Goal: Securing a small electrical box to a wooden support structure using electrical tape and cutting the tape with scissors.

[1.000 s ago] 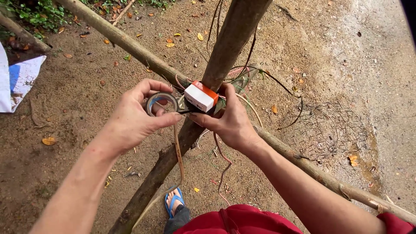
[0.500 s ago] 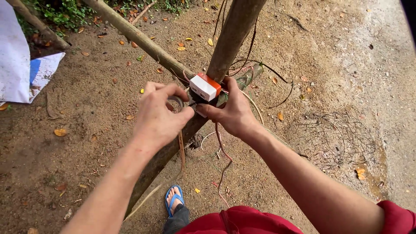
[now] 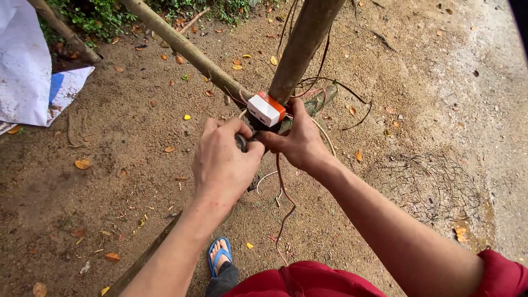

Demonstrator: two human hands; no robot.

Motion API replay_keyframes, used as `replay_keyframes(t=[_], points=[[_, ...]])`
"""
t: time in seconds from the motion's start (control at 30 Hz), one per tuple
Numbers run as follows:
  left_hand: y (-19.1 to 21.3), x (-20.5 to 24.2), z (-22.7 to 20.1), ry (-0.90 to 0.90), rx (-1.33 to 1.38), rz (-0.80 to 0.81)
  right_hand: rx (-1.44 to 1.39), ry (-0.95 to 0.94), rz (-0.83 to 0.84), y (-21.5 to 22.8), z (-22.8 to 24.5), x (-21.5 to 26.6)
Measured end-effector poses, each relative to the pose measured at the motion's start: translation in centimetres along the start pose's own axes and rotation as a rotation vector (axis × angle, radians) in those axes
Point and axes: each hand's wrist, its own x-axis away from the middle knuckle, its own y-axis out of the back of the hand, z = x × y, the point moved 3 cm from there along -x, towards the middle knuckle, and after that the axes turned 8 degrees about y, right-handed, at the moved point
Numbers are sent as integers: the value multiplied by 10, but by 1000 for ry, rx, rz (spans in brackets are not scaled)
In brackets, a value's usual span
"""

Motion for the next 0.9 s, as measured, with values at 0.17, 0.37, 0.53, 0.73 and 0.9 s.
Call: replay_keyframes(t=[0.17,0.37,0.53,0.73,0.9], points=[[2,-15,12,-4,-10,-29,-8,-20,6,3,19,7],[-10,-20,24,16,24,46,-57,8,7,10,8,11],[-21,-16,22,14,34,52,-179,9,0,9,9,18],[-18,-16,15,-76,14,-34,-101,76,15,14,10,16],[-19,-17,13,-63,-69,-55,71,118,-9,14,26,23]])
